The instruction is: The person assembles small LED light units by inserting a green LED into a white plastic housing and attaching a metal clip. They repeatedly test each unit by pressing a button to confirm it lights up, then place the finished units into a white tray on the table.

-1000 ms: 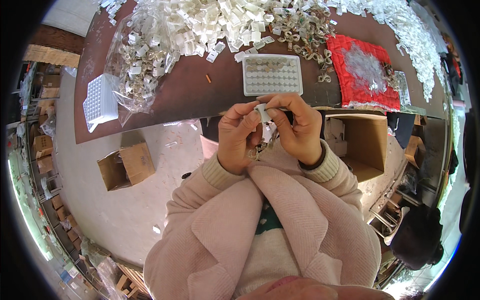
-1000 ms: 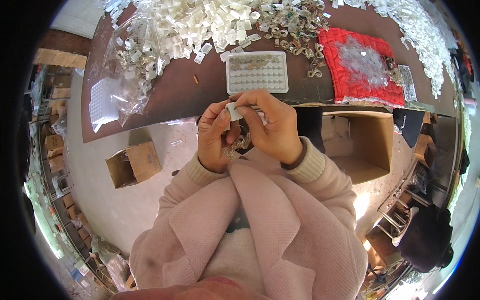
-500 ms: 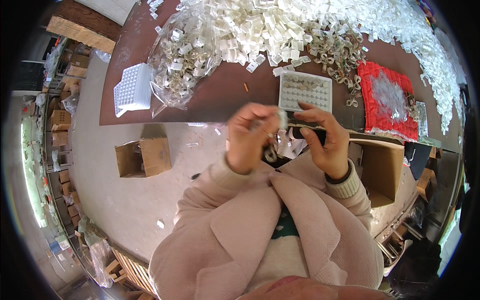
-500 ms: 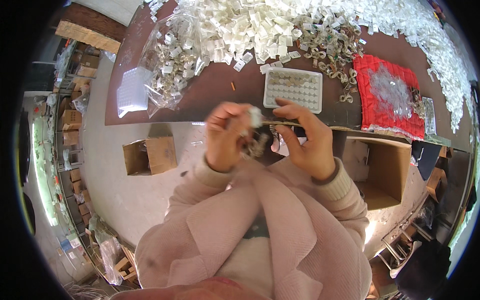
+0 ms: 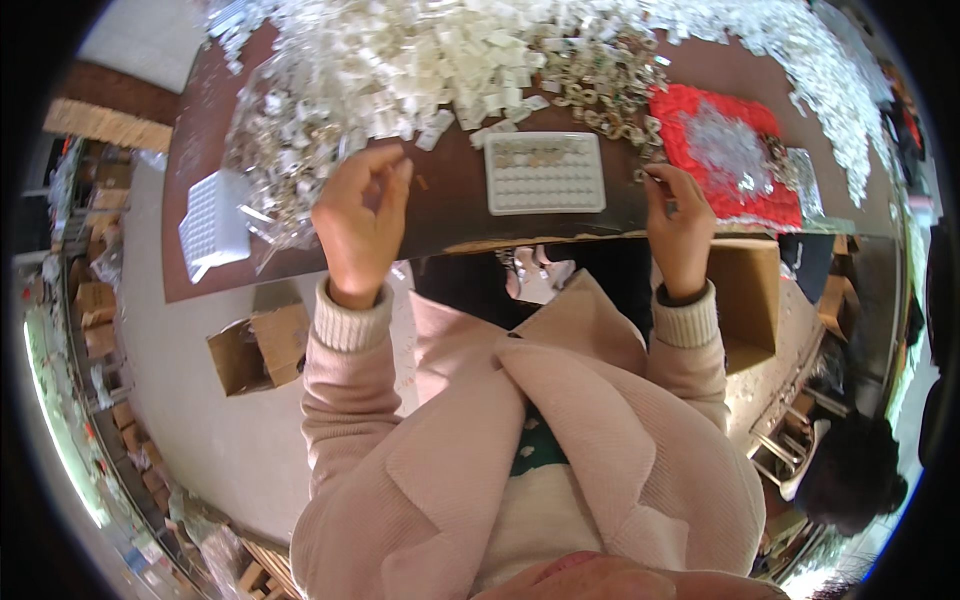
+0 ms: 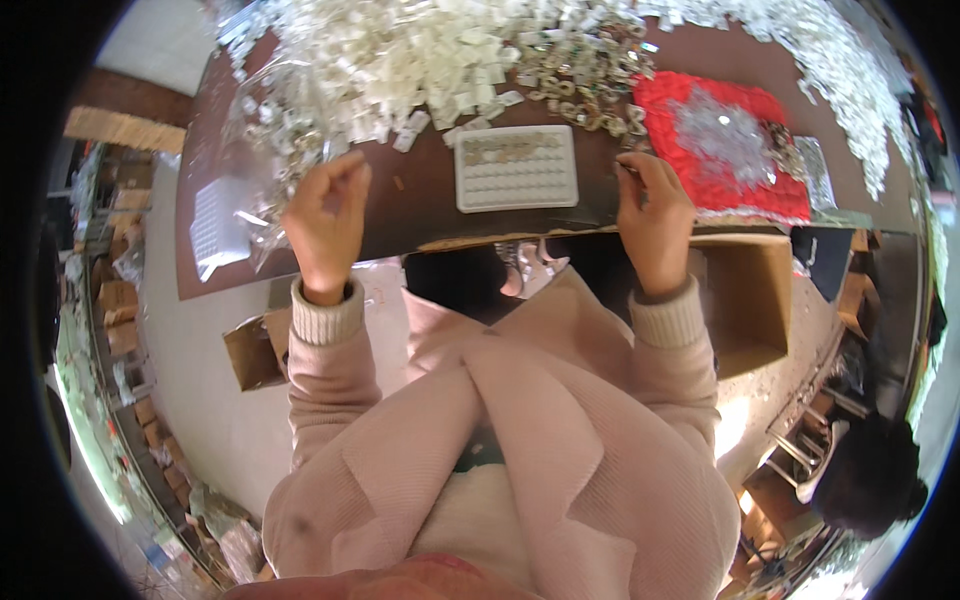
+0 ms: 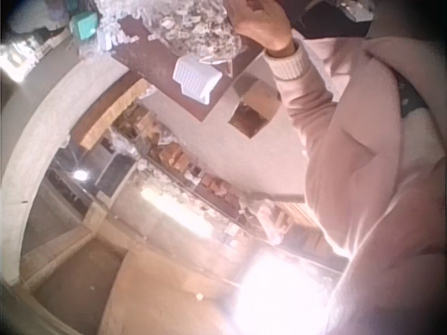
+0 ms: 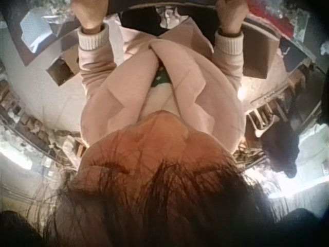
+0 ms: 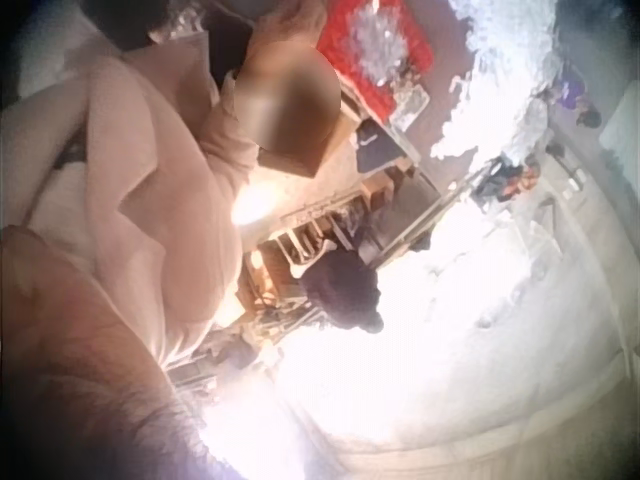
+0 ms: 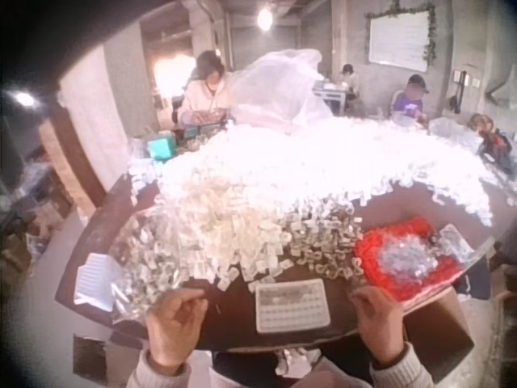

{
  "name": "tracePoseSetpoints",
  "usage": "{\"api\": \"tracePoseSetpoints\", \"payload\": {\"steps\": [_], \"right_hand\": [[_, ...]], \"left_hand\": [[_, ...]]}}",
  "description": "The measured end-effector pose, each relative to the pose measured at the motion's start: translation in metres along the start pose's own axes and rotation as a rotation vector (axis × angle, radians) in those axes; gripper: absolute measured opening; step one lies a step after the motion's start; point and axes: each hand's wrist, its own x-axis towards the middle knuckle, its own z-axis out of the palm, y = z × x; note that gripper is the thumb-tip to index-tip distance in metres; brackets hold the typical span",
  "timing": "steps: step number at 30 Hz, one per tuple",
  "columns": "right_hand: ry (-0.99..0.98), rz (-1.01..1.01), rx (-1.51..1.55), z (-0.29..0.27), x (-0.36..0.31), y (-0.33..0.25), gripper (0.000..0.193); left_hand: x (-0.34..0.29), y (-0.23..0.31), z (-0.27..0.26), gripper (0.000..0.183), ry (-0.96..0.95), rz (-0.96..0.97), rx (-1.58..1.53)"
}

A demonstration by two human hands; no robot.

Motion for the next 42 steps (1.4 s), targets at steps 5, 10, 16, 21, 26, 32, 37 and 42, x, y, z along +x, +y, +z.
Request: {"api": "tracePoseSetpoints", "payload": {"steps": [5, 10, 16, 21, 26, 32, 37, 42], "right_hand": [[-0.050, 0.041, -0.120, 0.004, 0.003, 0.024, 0.014], [-0.075, -0.007, -0.280, 0.011, 0.004, 0.027, 0.017], [-0.115, 0.031, -0.219, 0.003, 0.006, 0.022, 0.015], [-0.082, 0.032, -0.112, 0.001, 0.013, 0.013, 0.013], [-0.108, 0.062, -0.094, -0.001, 0.012, 0.009, 0.012], [-0.058, 0.069, -0.110, -0.008, 0.011, 0.025, 0.012], [-0.014, 0.058, -0.145, -0.017, 0.025, 0.030, 0.013], [-0.138, 0.045, 0.369, -0.011, 0.019, -0.019, 0.033]], "left_hand": [[-0.047, 0.033, 0.027, 0.010, -0.170, -0.147, -0.394], [-0.073, 0.045, 0.041, 0.013, -0.306, -0.433, -0.749], [-0.067, 0.042, 0.043, 0.014, -0.302, -0.347, -0.636], [-0.006, 0.002, 0.049, 0.020, -0.200, 0.083, 0.116], [0.033, -0.026, 0.068, 0.022, -0.478, 0.032, 0.594], [0.040, -0.040, 0.086, 0.015, -0.415, 0.155, 0.635], [0.036, -0.025, 0.065, 0.007, -0.212, 0.294, 0.292], [0.002, 0.026, 0.039, 0.008, -0.442, -0.254, -0.532]]}}
